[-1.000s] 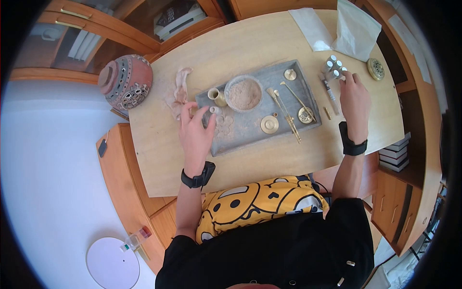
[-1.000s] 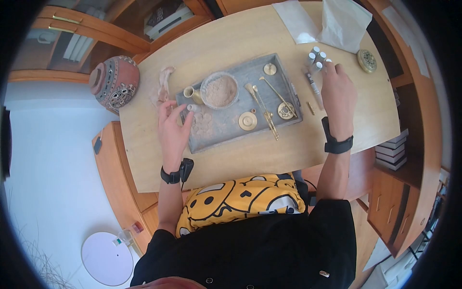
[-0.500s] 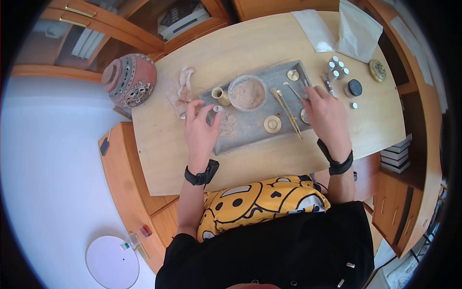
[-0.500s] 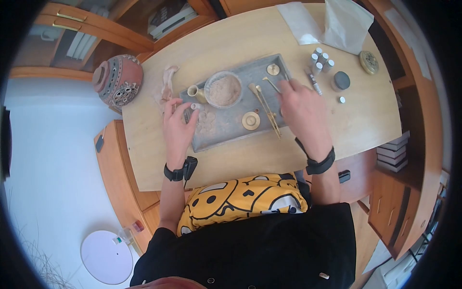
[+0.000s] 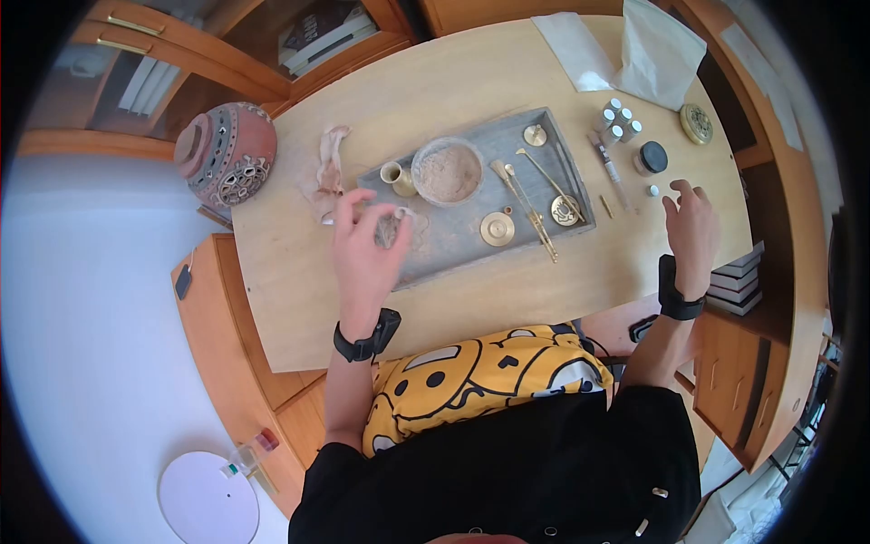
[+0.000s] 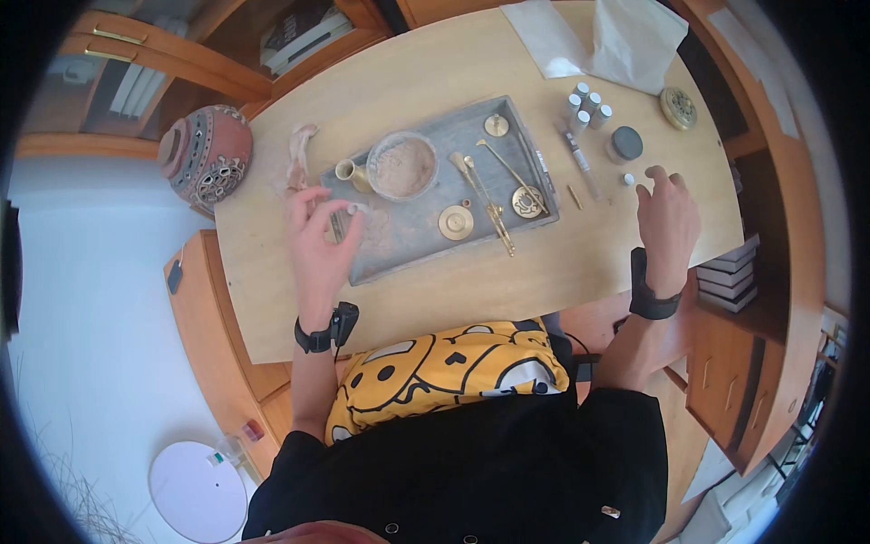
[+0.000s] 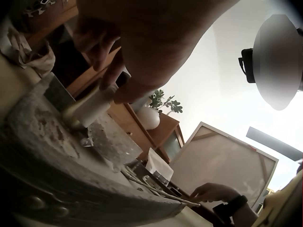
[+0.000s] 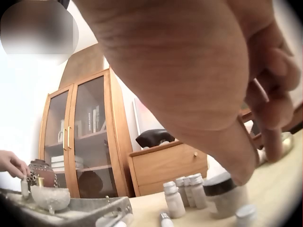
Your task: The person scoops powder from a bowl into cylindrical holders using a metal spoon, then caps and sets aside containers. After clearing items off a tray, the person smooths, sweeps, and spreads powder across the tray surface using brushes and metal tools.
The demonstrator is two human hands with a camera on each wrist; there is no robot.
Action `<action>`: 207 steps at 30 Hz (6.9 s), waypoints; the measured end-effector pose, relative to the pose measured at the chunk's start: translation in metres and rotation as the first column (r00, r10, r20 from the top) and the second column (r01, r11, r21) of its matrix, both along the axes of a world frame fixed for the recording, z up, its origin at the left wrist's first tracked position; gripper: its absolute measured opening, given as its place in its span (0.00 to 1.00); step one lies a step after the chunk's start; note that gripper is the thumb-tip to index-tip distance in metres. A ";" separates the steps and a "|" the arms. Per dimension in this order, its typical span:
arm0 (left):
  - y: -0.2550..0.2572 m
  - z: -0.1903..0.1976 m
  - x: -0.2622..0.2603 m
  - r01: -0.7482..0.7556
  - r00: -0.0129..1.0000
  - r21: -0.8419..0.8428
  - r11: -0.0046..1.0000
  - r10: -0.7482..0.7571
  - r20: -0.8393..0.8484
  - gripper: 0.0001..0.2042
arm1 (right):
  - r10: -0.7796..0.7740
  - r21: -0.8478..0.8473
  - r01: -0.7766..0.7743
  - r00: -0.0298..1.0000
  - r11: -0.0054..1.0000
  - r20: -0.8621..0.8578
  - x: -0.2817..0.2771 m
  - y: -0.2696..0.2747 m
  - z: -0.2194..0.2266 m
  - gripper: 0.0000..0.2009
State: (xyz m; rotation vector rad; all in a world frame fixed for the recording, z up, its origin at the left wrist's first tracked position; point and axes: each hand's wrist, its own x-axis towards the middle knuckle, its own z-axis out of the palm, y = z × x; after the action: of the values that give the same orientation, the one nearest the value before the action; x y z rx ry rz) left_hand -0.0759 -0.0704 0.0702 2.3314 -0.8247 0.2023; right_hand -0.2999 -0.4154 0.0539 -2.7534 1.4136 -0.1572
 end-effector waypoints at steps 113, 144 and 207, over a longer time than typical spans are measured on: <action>0.010 0.014 -0.011 0.044 0.988 0.046 0.998 -0.036 -0.149 0.11 | 0.625 0.309 -0.737 0.675 0.602 0.392 0.118 0.151 -0.010 0.14; 0.000 -0.008 -0.021 0.331 0.941 0.026 0.943 -0.328 -0.081 0.14 | 0.659 0.215 -0.836 0.534 0.505 0.529 0.112 0.165 0.001 0.11; 0.037 0.001 -0.017 -0.541 -0.015 -0.636 0.551 -0.762 -0.647 0.30 | 0.758 -0.146 -0.959 0.094 0.243 0.645 0.125 0.211 0.068 0.30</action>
State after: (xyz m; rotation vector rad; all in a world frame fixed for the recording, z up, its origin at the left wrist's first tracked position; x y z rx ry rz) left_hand -0.0931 -0.0329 0.0716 0.7280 0.0109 -1.0132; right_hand -0.1747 -0.2042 0.1215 -2.3356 -0.5162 -0.6067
